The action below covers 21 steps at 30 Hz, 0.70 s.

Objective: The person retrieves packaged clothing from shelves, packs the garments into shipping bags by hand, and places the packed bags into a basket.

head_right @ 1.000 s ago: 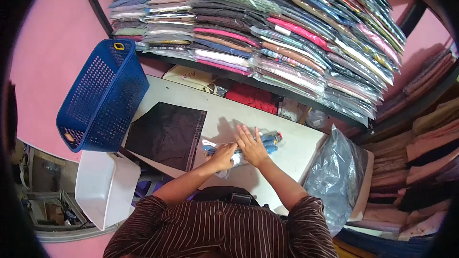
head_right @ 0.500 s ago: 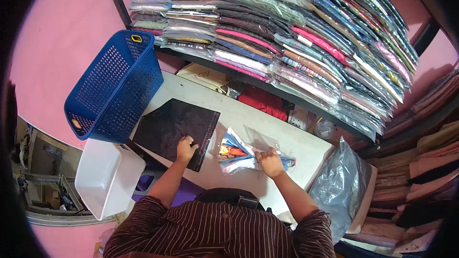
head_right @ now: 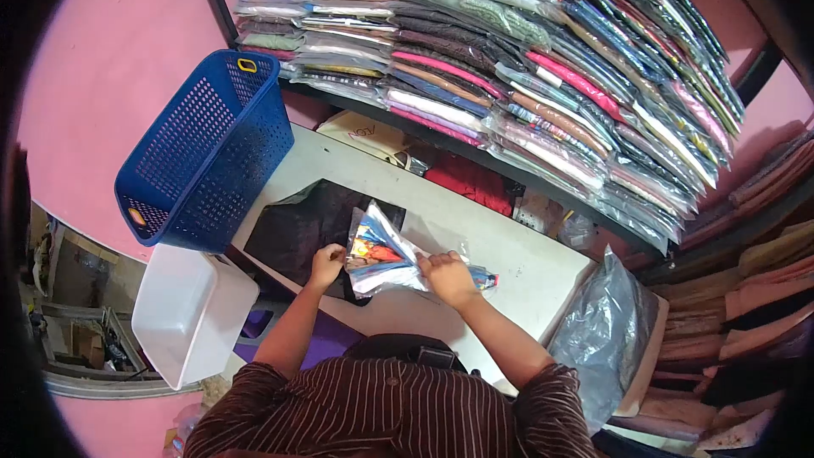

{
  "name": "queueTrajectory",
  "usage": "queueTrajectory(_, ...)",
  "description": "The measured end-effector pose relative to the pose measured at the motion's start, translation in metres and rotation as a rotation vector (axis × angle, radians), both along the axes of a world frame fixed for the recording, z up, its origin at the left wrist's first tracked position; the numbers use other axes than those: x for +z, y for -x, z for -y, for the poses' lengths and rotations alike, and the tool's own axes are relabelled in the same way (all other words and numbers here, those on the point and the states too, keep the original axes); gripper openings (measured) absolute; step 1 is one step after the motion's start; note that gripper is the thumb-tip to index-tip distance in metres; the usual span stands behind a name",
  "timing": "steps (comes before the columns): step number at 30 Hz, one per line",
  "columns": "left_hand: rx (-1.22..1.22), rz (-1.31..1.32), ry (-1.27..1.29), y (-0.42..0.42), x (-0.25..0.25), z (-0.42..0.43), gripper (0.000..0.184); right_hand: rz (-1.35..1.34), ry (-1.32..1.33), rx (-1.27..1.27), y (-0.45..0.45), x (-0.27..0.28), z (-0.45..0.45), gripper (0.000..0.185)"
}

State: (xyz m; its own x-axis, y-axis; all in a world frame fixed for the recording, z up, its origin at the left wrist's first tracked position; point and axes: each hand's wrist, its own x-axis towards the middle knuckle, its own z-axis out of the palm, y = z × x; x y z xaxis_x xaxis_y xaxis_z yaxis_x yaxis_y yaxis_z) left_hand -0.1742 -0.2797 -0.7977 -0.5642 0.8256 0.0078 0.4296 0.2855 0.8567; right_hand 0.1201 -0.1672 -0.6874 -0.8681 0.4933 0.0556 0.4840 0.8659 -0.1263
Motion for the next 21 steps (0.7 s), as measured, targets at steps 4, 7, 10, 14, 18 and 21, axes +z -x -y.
queueTrajectory(4, 0.087, 0.273, -0.121, 0.020, 0.019, 0.007, 0.011, 0.062, -0.110, 0.090, 0.014, -0.008, 0.009, 0.034)
queueTrajectory(7, 0.000, 0.196, -0.225, 0.023, 0.034, 0.004, 0.013, 0.099, -0.106, 0.186, 0.021, -0.009, 0.012, 0.033)
queueTrajectory(10, -0.056, 0.155, -0.234, 0.010, 0.070, 0.004, 0.014, 0.085, -0.083, 0.275, 0.036, -0.008, 0.010, 0.028)
queueTrajectory(14, -0.171, 0.003, -0.289, 0.004, 0.095, 0.009, 0.017, 0.111, 0.050, 0.253, 0.051, 0.007, -0.003, 0.023)
queueTrajectory(18, -0.227, -0.153, -0.230, 0.001, 0.110, 0.010, 0.017, 0.150, 0.100, 0.131, 0.056, 0.010, -0.004, 0.021)
queueTrajectory(21, -0.207, -0.165, -0.269, -0.009, 0.120, -0.001, 0.020, 0.208, 0.057, 0.205, 0.055, -0.007, 0.003, 0.023)
